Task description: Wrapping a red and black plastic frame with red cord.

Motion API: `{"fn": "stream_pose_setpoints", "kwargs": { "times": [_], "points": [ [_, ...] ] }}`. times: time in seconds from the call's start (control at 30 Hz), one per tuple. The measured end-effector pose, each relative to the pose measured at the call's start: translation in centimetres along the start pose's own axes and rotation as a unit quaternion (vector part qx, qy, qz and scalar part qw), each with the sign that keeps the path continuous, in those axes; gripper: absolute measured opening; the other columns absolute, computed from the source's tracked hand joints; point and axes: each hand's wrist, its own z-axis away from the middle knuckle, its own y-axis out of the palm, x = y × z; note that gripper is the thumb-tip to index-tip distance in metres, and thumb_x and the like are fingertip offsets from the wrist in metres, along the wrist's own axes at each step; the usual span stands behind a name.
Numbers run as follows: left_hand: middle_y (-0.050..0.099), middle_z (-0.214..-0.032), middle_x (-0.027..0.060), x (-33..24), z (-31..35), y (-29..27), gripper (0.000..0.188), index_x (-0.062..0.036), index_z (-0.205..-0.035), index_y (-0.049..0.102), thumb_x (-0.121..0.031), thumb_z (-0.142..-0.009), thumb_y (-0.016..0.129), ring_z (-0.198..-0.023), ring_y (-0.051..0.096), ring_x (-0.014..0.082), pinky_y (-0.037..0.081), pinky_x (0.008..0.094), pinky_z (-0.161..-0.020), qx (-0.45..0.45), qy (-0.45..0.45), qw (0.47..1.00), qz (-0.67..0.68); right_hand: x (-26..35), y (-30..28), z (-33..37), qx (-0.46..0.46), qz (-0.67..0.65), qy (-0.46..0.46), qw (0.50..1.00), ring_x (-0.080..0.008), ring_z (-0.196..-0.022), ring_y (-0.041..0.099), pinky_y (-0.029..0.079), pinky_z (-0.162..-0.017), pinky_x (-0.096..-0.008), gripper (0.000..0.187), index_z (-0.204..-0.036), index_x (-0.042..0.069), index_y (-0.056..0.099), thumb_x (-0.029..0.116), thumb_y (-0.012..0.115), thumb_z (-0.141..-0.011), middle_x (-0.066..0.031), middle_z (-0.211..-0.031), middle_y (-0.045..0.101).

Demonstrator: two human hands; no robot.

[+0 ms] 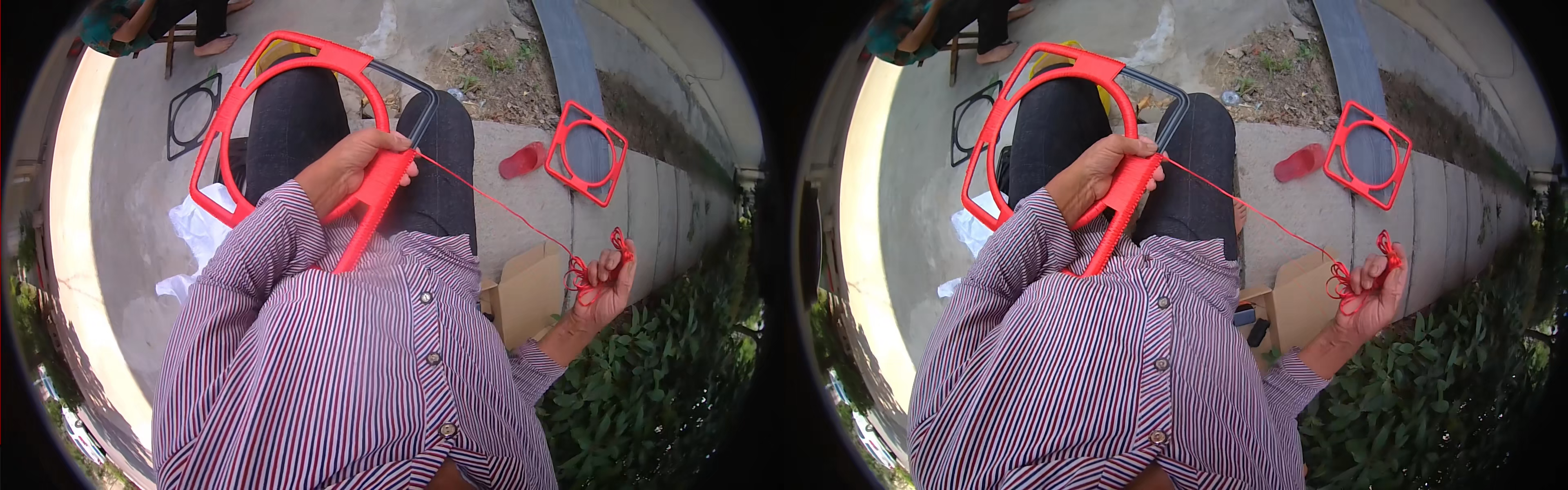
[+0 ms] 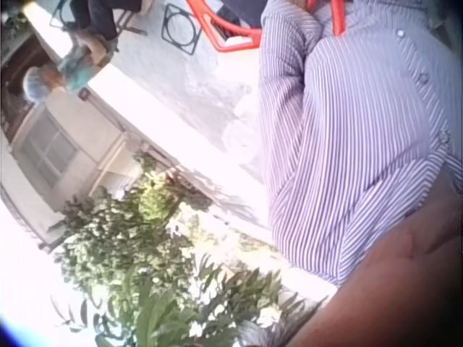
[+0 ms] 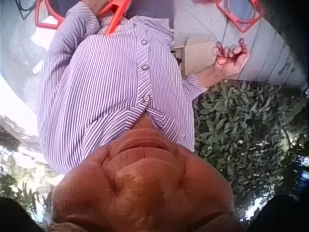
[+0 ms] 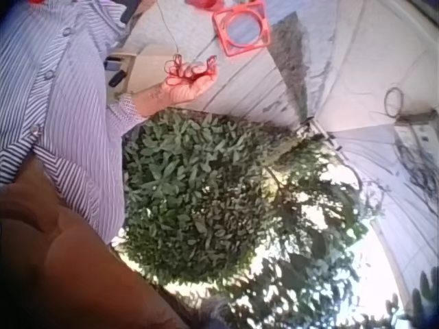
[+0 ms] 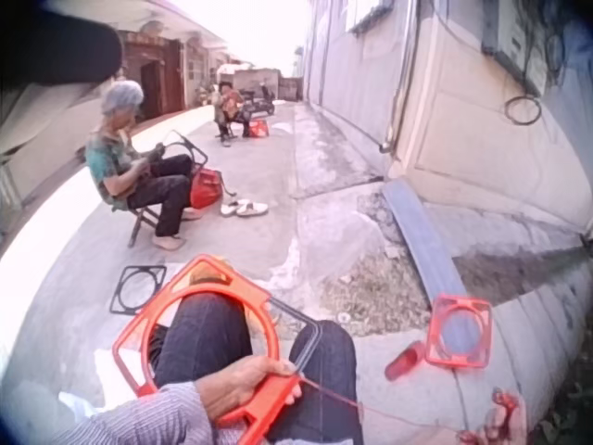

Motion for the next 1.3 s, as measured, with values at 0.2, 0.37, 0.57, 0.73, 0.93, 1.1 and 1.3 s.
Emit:
{"fn": "stream_pose_setpoints", "kwargs": {
  "times": [0.2,0.37,0.57,0.73,0.93,1.1,1.3],
  "points": [
    [0.058,-0.075,0.0150,-0.3,2.1,0.6,0.011,0.0007,-0.088,0.050,-0.003,-0.083,0.059,-0.062,0.067,0.0271,0.060,0.0371,-0.052,0.044,-0.020,0.999,0.000,-12.8,10.0,0.2,0.490,0.389,0.111,0.772,-0.0147,-0.077,0.058,0.046,-0.069,-0.0274,0.020,-0.103,-0.004,0.063,0.007,0.058,-0.087,-0.0068,-0.086,0.061],
    [0.061,-0.073,0.0172,0.4,2.0,0.6,0.012,0.0012,-0.087,0.053,-0.006,-0.083,0.062,-0.062,0.066,0.0275,0.059,0.0382,-0.054,0.073,-0.025,0.997,0.004,-17.0,13.0,-3.0,0.291,0.389,0.159,0.859,-0.0152,-0.090,0.060,0.048,-0.075,-0.0286,0.047,-0.128,-0.003,0.046,0.005,0.058,-0.084,-0.0086,-0.096,0.061],
    [0.062,-0.074,0.0196,0.6,1.3,0.8,0.014,0.0010,-0.090,0.052,-0.008,-0.084,0.060,-0.060,0.065,0.0277,0.057,0.0359,-0.054,0.069,-0.018,0.997,-0.031,-19.2,15.9,-4.4,0.203,0.094,0.101,0.969,-0.0131,-0.080,0.058,0.048,-0.078,-0.0239,0.064,-0.139,-0.002,0.032,-0.001,0.061,-0.082,-0.0104,-0.107,0.057],
    [0.063,-0.073,0.0214,0.6,1.2,0.8,0.016,0.0006,-0.094,0.051,-0.009,-0.084,0.060,-0.058,0.064,0.0282,0.056,0.0355,-0.053,0.076,-0.020,0.996,-0.034,-18.6,14.4,-5.4,0.164,0.145,0.193,0.956,-0.0127,-0.095,0.059,0.048,-0.081,-0.0251,0.024,-0.108,-0.004,0.060,0.009,0.064,-0.089,-0.0088,-0.105,0.065],
    [0.060,-0.075,0.0158,0.6,1.2,0.4,0.012,0.0014,-0.088,0.052,-0.006,-0.083,0.060,-0.062,0.066,0.0265,0.059,0.0351,-0.052,0.047,-0.015,0.999,-0.015,-12.1,8.8,-5.4,0.362,0.387,0.103,0.842,-0.0134,-0.087,0.061,0.047,-0.083,-0.0278,0.027,-0.101,-0.005,0.061,0.012,0.063,-0.080,-0.0117,-0.112,0.061],
    [0.060,-0.080,0.0176,0.4,0.9,0.0,0.013,0.0017,-0.088,0.052,-0.006,-0.082,0.061,-0.061,0.066,0.0259,0.059,0.0353,-0.052,0.038,-0.016,0.999,-0.009,-8.3,4.0,-2.7,0.115,-0.023,0.149,0.982,-0.0202,-0.073,0.060,0.039,-0.089,-0.0419,0.033,-0.094,-0.002,0.056,0.027,0.053,-0.078,-0.0119,-0.090,0.063],
    [0.061,-0.077,0.0172,-0.2,0.7,0.1,0.014,0.0007,-0.090,0.051,-0.008,-0.082,0.059,-0.062,0.067,0.0254,0.059,0.0354,-0.050,0.027,-0.013,0.999,0.022,-7.0,-3.3,2.5,0.139,-0.106,0.219,0.960,-0.0087,-0.045,0.031,0.032,-0.048,-0.0284,0.019,-0.097,0.004,0.051,0.022,0.054,-0.090,0.0026,-0.058,0.042]
  ]
}}
